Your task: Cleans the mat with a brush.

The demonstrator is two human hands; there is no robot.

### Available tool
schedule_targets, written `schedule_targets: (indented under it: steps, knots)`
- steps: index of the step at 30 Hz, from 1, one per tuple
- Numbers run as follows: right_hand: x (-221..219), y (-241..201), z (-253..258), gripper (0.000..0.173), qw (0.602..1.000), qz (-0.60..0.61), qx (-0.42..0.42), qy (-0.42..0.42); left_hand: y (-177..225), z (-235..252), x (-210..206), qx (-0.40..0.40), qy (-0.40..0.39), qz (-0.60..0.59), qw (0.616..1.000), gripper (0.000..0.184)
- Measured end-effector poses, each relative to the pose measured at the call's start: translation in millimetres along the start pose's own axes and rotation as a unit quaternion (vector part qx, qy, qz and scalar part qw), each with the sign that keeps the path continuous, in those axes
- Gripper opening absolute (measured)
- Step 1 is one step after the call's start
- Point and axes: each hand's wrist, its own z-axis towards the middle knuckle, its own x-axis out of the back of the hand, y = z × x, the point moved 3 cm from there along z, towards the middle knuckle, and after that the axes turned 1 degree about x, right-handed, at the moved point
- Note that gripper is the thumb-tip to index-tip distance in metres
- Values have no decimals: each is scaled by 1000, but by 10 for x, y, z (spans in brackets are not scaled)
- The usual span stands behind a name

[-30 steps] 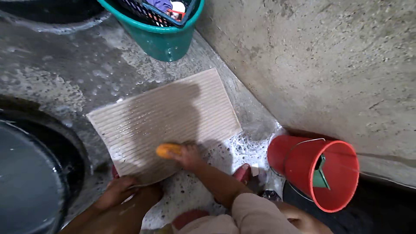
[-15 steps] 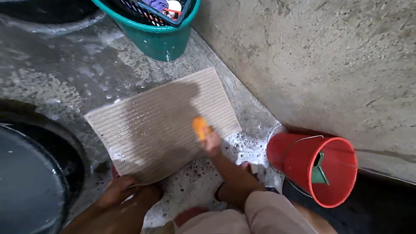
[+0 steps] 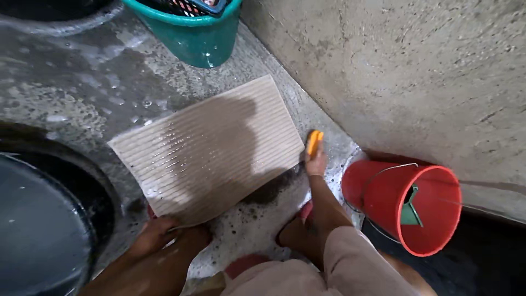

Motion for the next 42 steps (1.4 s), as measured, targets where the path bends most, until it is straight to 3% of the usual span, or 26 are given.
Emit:
schedule_targets:
  steps: [3, 5, 6, 8, 10, 11, 13, 16, 18, 21, 23, 25, 26, 27, 28, 29, 32, 33, 35, 36, 37, 38, 40, 42]
  knots:
    - [-646, -1176, -781, 78, 966, 93, 228, -81, 6, 28, 35, -10, -27, -9, 1000, 23]
    - [-1085, -1969, -1398, 57, 891, 34, 421, -167, -208, 69, -52, -13, -35, 4, 999, 26]
    - [-1220, -2283, -1626, 56, 840, -27, 495, -221, -329, 68, -122, -20, -16, 1, 1000, 26]
    - [-1351, -2676, -1708, 69, 757, -133, 581, -268, -423, 64, -168, -61, 24, 1, 998, 21]
    - [-1199, -2762, -1311, 68, 757, -154, 587, -240, -433, 28, -175, -71, 39, 2, 997, 21]
    - [-1033, -2709, -965, 59, 791, -144, 557, -209, -433, 20, -185, -73, 44, -2, 996, 21]
    - [-587, -2479, -169, 49, 898, -99, 405, -139, -399, 18, -178, -77, 45, -18, 996, 22]
    - [-109, -1954, 813, 73, 980, -93, 174, -23, -392, 2, -177, -76, 33, -7, 997, 21]
    - [-64, -1914, 998, 77, 990, -72, 119, 28, -443, 40, -212, -68, 23, 8, 997, 20]
    - [-438, -2633, 146, 77, 965, -13, 261, 19, -483, 78, -260, -62, 12, 19, 998, 20]
    - [-800, -3243, -929, 64, 912, -8, 395, -106, -443, 82, -203, -66, -3, 7, 998, 22]
    - [-1260, -3586, -1801, 45, 822, -53, 507, -253, -419, 63, -175, -56, -15, -8, 998, 23]
    - [-1487, -3682, -2038, 55, 755, -107, 579, -288, -429, 59, -186, -55, -10, -12, 998, 23]
    - [-1611, -3771, -2102, 68, 715, -150, 620, -286, -462, 62, -211, -54, -1, -15, 998, 22]
    - [-1616, -3841, -1999, 74, 707, -174, 628, -275, -495, 61, -246, -56, 10, -20, 998, 21]
    - [-1511, -3862, -1770, 69, 726, -175, 611, -262, -520, 52, -283, -62, 25, -23, 998, 21]
    - [-882, -3580, -600, 60, 847, -141, 496, -131, -286, -9, -127, -124, 86, -38, 988, 20]
    - [-695, -3350, -144, 60, 890, -133, 428, -86, 73, -84, 163, -94, 58, -48, 993, 19]
    - [-315, -2730, 666, 70, 957, -129, 257, -33, 974, -202, 821, 83, -74, -56, 992, 23]
    - [-126, -2438, 935, 75, 978, -112, 175, -16, 1096, -204, 897, 123, -96, -49, 987, 24]
    - [2, -2221, 1098, 79, 988, -101, 113, -7, 905, -184, 760, 94, -85, -40, 991, 24]
    - [37, -2100, 1140, 82, 992, -91, 86, 4, 483, -116, 468, 29, -50, -32, 998, 22]
    - [-134, -2226, 727, 82, 988, -62, 137, 17, -311, 55, -91, -78, 9, -7, 997, 22]
    - [-566, -2595, -247, 73, 959, -11, 281, -40, -423, 97, -174, -45, -22, -9, 999, 21]
